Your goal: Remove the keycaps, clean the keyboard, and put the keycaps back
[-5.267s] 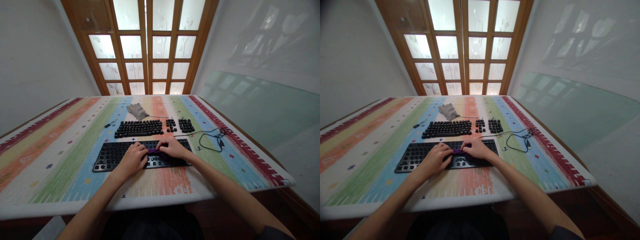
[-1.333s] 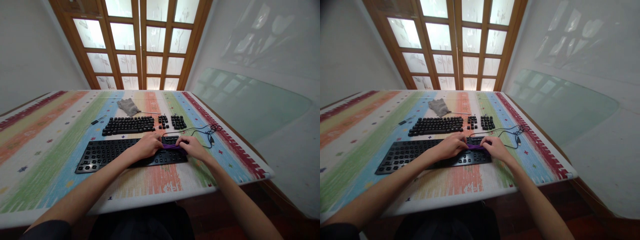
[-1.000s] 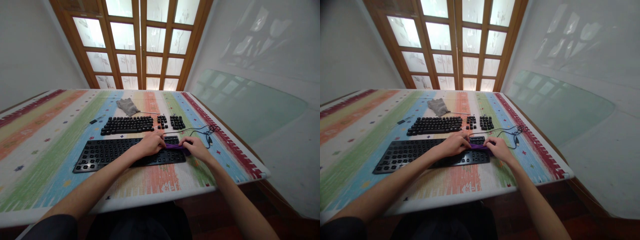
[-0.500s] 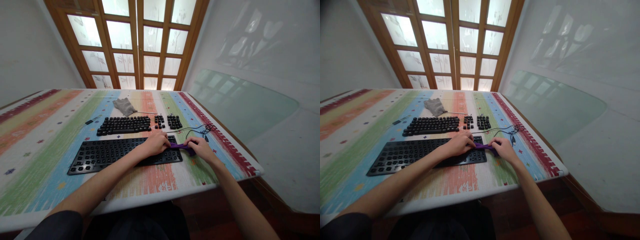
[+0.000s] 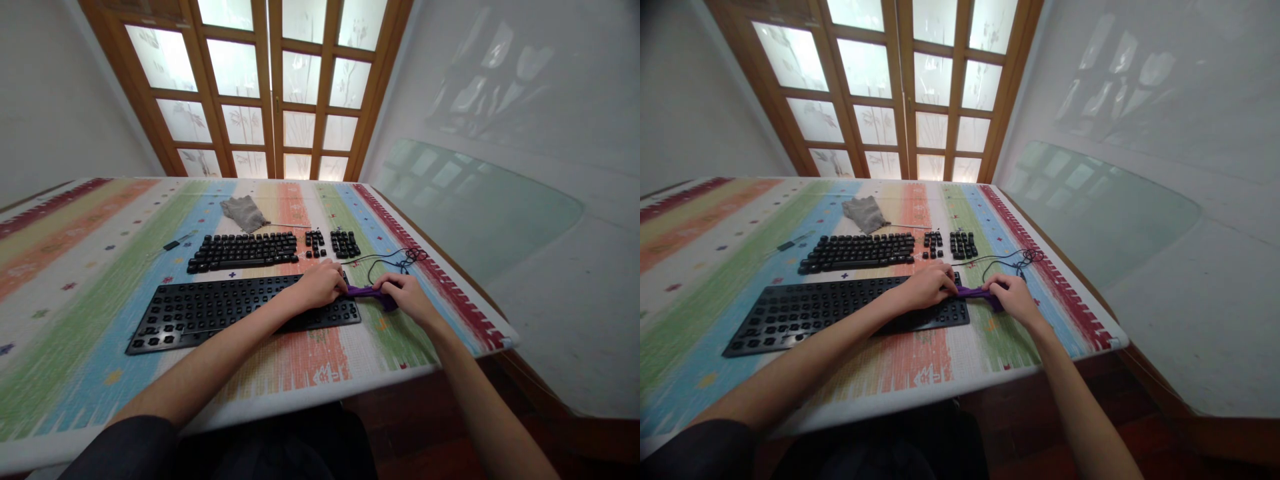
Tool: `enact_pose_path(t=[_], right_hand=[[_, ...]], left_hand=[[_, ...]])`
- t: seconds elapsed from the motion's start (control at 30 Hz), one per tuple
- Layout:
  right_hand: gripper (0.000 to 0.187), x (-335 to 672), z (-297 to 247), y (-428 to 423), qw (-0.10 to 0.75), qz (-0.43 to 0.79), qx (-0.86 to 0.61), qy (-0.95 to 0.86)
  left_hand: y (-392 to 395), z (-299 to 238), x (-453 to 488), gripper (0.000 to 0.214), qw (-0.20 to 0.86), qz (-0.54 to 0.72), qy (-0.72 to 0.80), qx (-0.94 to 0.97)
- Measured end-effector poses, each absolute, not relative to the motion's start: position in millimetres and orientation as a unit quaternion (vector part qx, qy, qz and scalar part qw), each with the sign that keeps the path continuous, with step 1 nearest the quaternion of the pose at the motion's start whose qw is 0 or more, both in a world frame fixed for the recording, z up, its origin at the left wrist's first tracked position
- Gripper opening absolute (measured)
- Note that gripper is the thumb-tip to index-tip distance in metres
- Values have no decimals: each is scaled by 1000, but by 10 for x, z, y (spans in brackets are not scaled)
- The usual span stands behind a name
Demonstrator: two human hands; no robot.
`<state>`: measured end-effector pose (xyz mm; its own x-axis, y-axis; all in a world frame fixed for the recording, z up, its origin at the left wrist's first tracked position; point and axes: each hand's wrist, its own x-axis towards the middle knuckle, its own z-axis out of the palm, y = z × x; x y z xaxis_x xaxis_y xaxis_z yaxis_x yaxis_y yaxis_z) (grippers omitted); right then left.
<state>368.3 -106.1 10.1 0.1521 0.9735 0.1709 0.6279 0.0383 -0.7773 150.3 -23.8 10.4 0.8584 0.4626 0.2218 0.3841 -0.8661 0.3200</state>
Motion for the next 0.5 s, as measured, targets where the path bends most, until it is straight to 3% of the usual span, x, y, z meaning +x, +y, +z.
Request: enact_pose_path(t=[0.5], right_hand=[[25, 3524, 214, -1063, 435, 185, -657, -587]], left_hand=[[-252, 202, 1596, 21, 120, 108, 216, 963]])
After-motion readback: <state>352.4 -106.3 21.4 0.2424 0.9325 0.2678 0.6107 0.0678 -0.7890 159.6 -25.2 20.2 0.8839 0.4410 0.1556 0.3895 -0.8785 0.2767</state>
